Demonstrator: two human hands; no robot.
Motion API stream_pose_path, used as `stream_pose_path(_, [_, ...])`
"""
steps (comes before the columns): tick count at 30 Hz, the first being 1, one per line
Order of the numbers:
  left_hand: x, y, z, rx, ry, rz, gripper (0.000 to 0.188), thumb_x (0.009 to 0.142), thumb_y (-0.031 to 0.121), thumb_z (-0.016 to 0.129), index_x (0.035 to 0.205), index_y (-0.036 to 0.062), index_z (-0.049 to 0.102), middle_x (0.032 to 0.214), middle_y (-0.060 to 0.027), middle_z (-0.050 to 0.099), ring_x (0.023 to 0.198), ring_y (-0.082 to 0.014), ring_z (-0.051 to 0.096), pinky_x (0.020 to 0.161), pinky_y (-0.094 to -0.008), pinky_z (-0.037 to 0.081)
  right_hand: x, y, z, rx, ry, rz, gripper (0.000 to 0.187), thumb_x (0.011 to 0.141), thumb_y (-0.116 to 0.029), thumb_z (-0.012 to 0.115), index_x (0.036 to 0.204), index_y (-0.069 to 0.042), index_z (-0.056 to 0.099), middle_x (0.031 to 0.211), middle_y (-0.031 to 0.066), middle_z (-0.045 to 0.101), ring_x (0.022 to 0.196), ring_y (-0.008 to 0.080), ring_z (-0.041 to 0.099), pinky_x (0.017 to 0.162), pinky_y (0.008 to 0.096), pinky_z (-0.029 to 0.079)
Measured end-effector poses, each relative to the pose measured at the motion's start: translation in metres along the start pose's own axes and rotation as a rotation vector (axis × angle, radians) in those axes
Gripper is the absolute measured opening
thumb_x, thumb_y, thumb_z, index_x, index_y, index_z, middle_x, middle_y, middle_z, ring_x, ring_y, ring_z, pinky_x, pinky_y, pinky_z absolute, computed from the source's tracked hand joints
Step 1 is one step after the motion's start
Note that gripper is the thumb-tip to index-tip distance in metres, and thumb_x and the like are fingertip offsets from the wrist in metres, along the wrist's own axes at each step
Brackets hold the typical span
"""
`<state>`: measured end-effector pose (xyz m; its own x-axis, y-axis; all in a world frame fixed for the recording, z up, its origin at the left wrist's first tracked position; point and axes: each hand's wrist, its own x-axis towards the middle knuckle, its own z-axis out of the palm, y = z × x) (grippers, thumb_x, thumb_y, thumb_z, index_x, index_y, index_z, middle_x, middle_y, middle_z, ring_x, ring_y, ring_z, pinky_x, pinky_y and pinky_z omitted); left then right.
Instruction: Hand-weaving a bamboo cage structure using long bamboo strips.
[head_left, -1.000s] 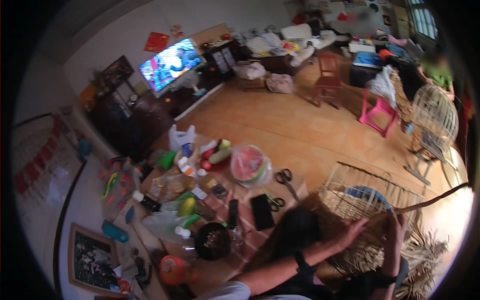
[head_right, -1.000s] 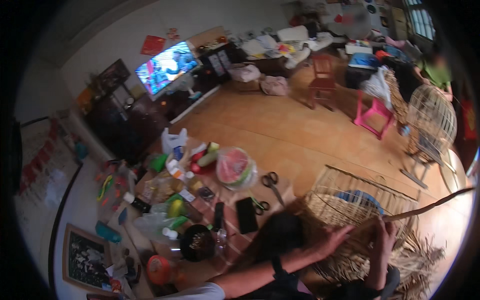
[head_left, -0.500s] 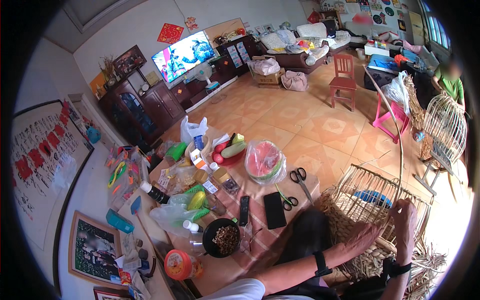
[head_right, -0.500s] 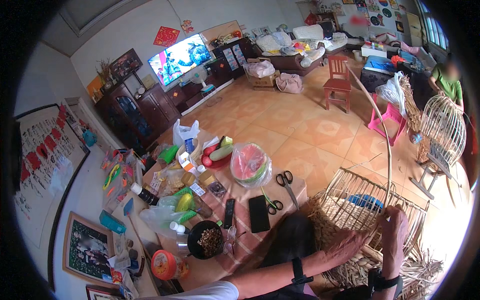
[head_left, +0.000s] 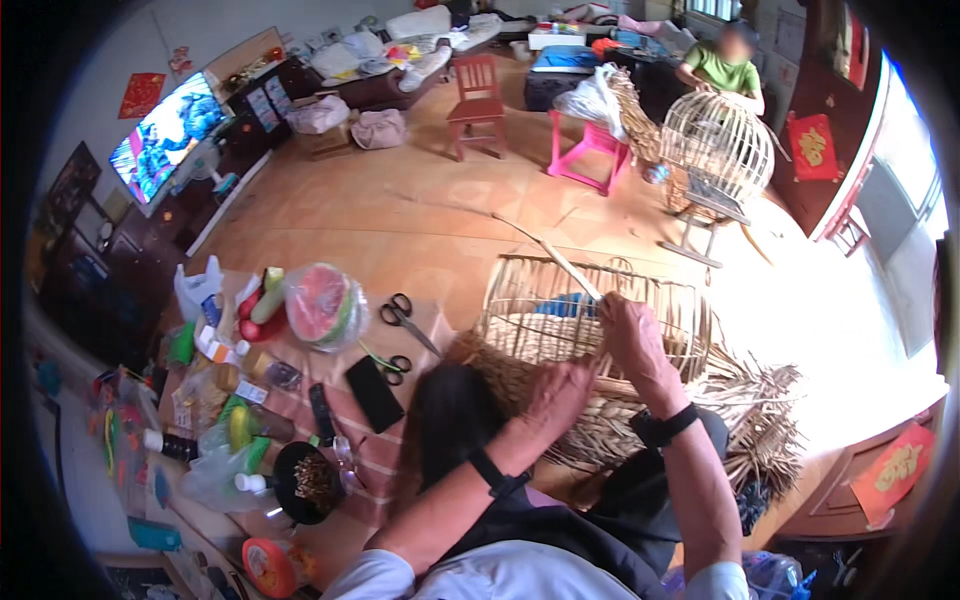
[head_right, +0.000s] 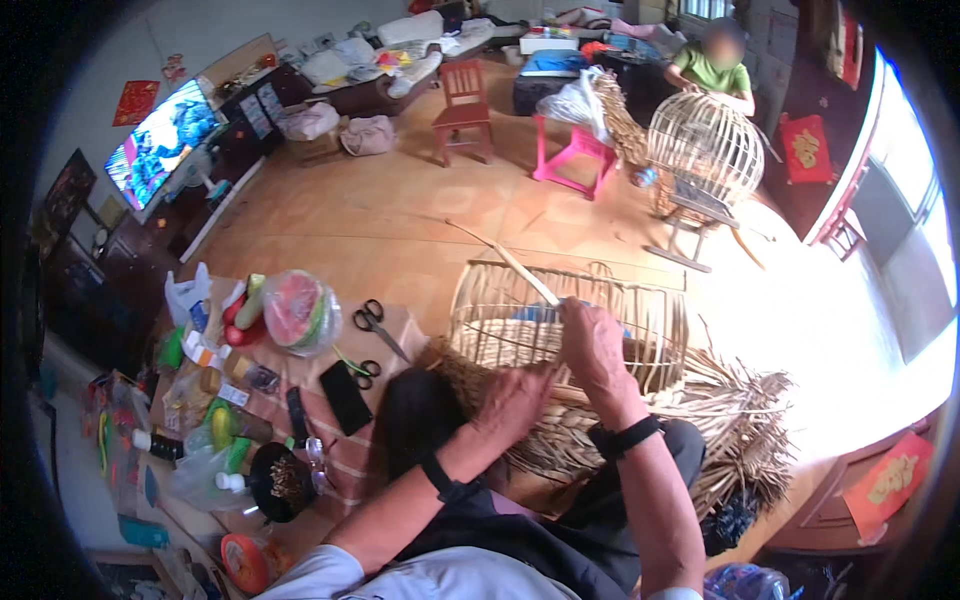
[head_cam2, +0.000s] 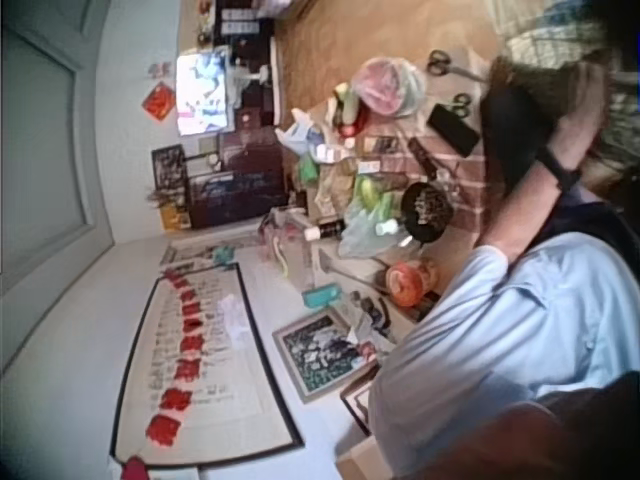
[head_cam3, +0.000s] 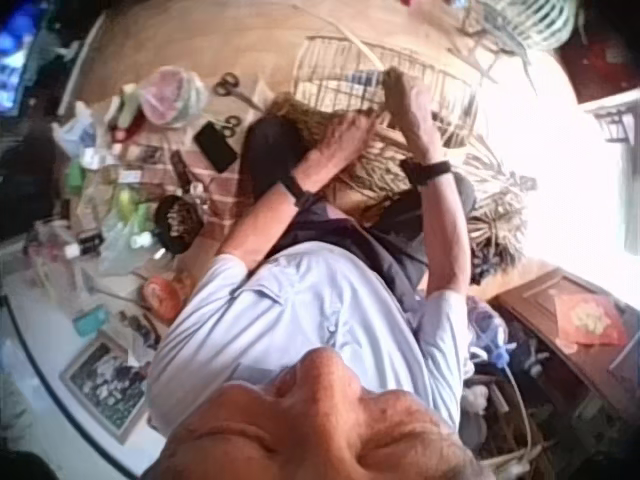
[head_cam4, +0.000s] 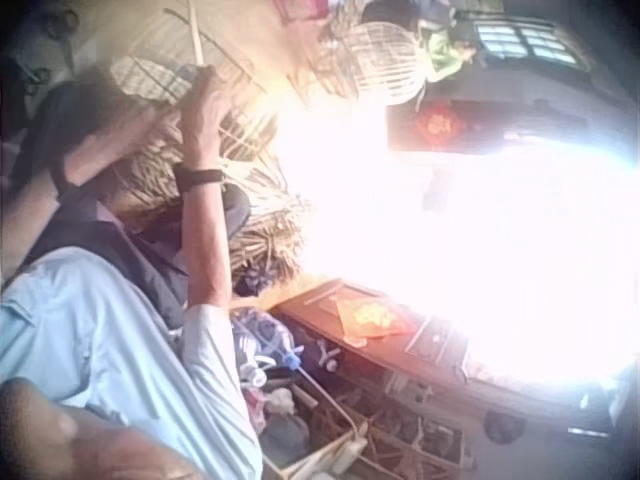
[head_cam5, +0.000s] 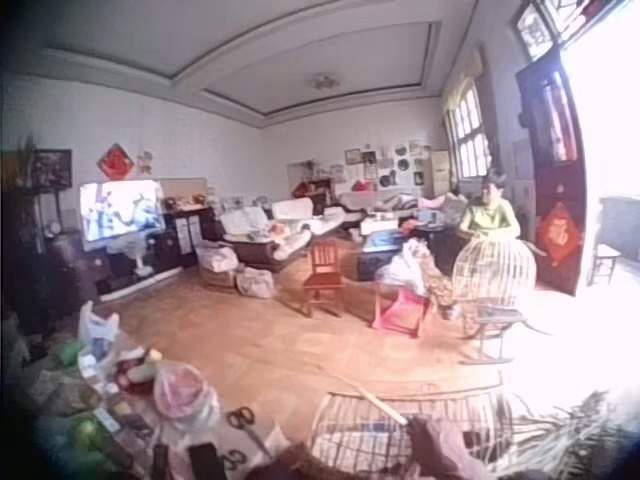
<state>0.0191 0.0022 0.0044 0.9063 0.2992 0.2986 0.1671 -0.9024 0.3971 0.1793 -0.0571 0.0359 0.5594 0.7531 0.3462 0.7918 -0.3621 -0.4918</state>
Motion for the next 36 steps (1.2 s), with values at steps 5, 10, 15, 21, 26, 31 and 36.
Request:
stream_pose_path(5, [0.006,0.006,0.003,-0.122,0.133,-0.065,0.01,0.091,0.01,0.06,0.096,0.003,0.065,0.076,-0.0222,0.068,0.071,-0.0378,0.069,0.064,-0.0504,0.052,-0.023,-0.01,-0.033,0.419,-0.065,0.216,0.024,0.092,-0.008,0.06,0.116,-0.006,0.06,0.073,0.018,0.067,0.07,0.0358,0.068,0.063,0.0469,0.053])
stream_pose_path(10, [-0.011,-0.011,0.015,-0.05,0.188,-0.105,0.012,0.086,0.007,0.056,0.095,0.0047,0.064,0.068,-0.0176,0.066,0.064,-0.0356,0.068,0.058,-0.0475,0.054,-0.037,0.018,0.009,0.848,0.06,0.357,0.041,0.09,-0.002,0.066,0.129,-0.007,0.056,0.08,0.0105,0.069,0.068,0.0165,0.068,0.057,0.0294,0.055])
stream_pose_path(15, [0.006,0.007,0.036,-0.26,0.166,-0.096,0.01,0.097,0.012,0.052,0.099,0.0055,0.059,0.08,-0.0193,0.065,0.076,-0.0382,0.067,0.063,-0.0462,0.052,-0.065,0.041,-0.01,0.999,0.22,0.433,0.025,0.091,-0.004,0.069,0.114,-0.002,0.058,0.086,0.0091,0.07,0.072,0.0147,0.068,0.058,0.0257,0.054])
stream_pose_path(21, [0.0,-0.007,0.027,-0.279,0.168,-0.128,0.009,0.094,0.015,0.063,0.095,0.0074,0.057,0.081,-0.0158,0.064,0.075,-0.0356,0.065,0.064,-0.0445,0.05,-0.078,0.023,-0.006,1.047,0.254,0.475,0.02,0.092,-0.01,0.072,0.1,-0.006,0.054,0.082,0.0038,0.063,0.065,0.0091,0.061,0.055,0.0231,0.052])
stream_pose_path(26, [0.0,0.002,0.02,-0.447,0.227,-0.161,0.019,0.092,0.022,0.068,0.107,0.0112,0.062,0.087,-0.0089,0.069,0.087,-0.0295,0.064,0.085,-0.0403,0.047,-0.113,0.068,0.003,1.012,0.221,0.449,0.025,0.09,-0.012,0.075,0.095,-0.008,0.051,0.076,0.0025,0.061,0.063,0.0077,0.059,0.055,0.024,0.051])
stream_pose_path(31, [0.007,0.003,0.011,-0.561,-0.002,-0.128,0.018,0.092,0.02,0.067,0.106,0.0086,0.063,0.084,-0.0085,0.068,0.087,-0.0293,0.063,0.088,-0.0404,0.046,-0.187,0.092,0.018,1.048,0.313,0.427,0.03,0.086,-0.011,0.077,0.09,-0.009,0.048,0.078,0.0032,0.065,0.06,0.0055,0.052,0.05,0.02,0.034])
stream_pose_path(36, [0.0,-0.039,0.018,-0.776,0.083,0.059,0.032,0.096,0.012,0.054,0.125,0.0045,0.064,0.109,-0.0188,0.07,0.108,-0.0351,0.065,0.093,-0.044,0.052,-0.139,0.035,-0.02,1.016,0.312,0.659,0.046,0.087,-0.008,0.074,0.127,-0.003,0.052,0.094,0.0053,0.063,0.076,0.0151,0.062,0.06,0.0282,0.052])
